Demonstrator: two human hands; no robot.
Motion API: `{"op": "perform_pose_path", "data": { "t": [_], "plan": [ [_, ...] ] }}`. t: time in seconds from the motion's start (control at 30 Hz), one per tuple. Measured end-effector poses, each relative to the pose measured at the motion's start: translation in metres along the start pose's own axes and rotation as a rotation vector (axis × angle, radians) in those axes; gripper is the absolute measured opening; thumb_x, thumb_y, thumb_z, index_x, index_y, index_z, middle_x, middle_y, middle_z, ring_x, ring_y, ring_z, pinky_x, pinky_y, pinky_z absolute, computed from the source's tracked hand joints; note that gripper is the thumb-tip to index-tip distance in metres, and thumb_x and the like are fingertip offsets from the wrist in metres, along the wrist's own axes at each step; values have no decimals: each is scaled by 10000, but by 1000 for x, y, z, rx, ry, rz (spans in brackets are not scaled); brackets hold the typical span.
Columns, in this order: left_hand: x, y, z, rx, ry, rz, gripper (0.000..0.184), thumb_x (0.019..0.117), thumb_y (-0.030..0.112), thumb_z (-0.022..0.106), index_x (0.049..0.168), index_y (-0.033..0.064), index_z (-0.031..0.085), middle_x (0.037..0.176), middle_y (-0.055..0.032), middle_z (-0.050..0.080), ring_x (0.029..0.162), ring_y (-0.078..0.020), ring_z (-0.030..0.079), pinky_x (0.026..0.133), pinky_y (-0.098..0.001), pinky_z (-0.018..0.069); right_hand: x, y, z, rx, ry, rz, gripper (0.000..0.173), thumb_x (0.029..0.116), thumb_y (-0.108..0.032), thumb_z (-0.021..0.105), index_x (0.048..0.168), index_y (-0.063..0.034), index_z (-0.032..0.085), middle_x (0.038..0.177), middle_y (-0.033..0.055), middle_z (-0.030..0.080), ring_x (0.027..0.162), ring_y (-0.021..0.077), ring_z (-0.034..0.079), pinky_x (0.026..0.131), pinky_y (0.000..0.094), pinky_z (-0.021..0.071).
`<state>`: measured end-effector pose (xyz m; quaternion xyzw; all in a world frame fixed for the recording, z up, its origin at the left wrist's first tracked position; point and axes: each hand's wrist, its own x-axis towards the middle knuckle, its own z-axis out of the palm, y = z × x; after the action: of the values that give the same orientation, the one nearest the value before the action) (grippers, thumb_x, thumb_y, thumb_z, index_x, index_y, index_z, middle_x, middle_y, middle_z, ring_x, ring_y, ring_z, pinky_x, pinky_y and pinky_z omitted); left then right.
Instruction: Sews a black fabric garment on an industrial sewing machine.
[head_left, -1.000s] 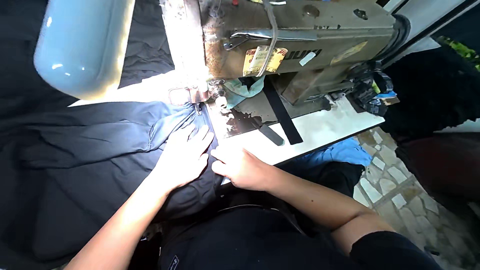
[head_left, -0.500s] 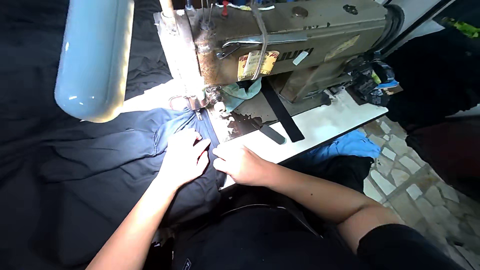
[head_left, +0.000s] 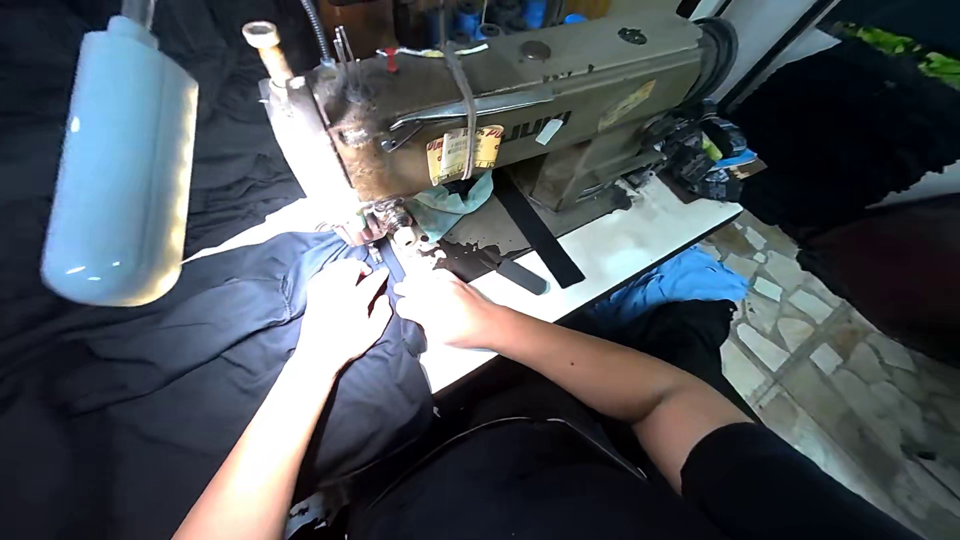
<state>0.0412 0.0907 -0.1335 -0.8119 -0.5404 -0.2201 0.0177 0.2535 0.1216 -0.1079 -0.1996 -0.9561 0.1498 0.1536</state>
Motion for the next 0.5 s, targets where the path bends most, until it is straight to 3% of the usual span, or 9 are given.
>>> {"op": "perform_pose_path", "data": {
  "t": [0.1,0.17,0.23,0.3,0.33,0.4,0.5],
  "plan": [
    [0,0,0,-11,-11,-18,516,918,322,449,1213,0,724,1174,-264,651,1176,-484,586,959,-674,419,-1,12,-14,117,56,54,146,898,20,628,1004,21,730,1034,192,711,1054,345,664,956,515,490],
    [0,-1,1,-18,-23,-32,523,920,332,450,1221,2,722,1193,-266,647,1187,-484,581,974,-675,413,-1,31,-32,138,291,214,188,921,24,621,1065,75,730,1065,240,722,1044,374,697,949,507,541],
    [0,-1,2,-25,-6,-33,525,920,336,441,1209,4,729,1181,-265,651,1168,-484,591,967,-676,417,9,54,-58,16,423,498,227,987,-55,554,1095,54,720,1095,231,715,1046,370,704,901,513,565],
    [0,0,2,-24,7,-32,521,917,330,442,1203,7,733,1170,-268,653,1155,-488,598,958,-678,422,27,76,-78,-70,374,752,301,1044,-176,524,1158,28,714,1144,235,718,1107,399,687,908,578,537],
    [0,1,1,-21,9,-36,515,917,327,446,1201,8,734,1169,-268,655,1154,-486,601,961,-676,424,36,83,-82,-93,295,831,345,1060,-227,512,1241,7,690,1232,228,697,1185,400,656,945,594,518],
    [0,1,0,-17,28,-39,503,916,321,450,1184,10,741,1151,-268,664,1137,-479,615,950,-668,438,53,91,-81,-82,170,914,405,1064,-269,508,1372,-28,616,1377,207,628,1304,385,580,999,617,484],
    [0,2,1,-22,34,-49,498,928,313,450,1200,11,738,1161,-265,664,1151,-468,614,973,-661,435,68,91,-79,10,87,977,435,1049,-247,541,1429,-36,569,1453,207,570,1378,381,512,1051,634,437]
  ]
}}
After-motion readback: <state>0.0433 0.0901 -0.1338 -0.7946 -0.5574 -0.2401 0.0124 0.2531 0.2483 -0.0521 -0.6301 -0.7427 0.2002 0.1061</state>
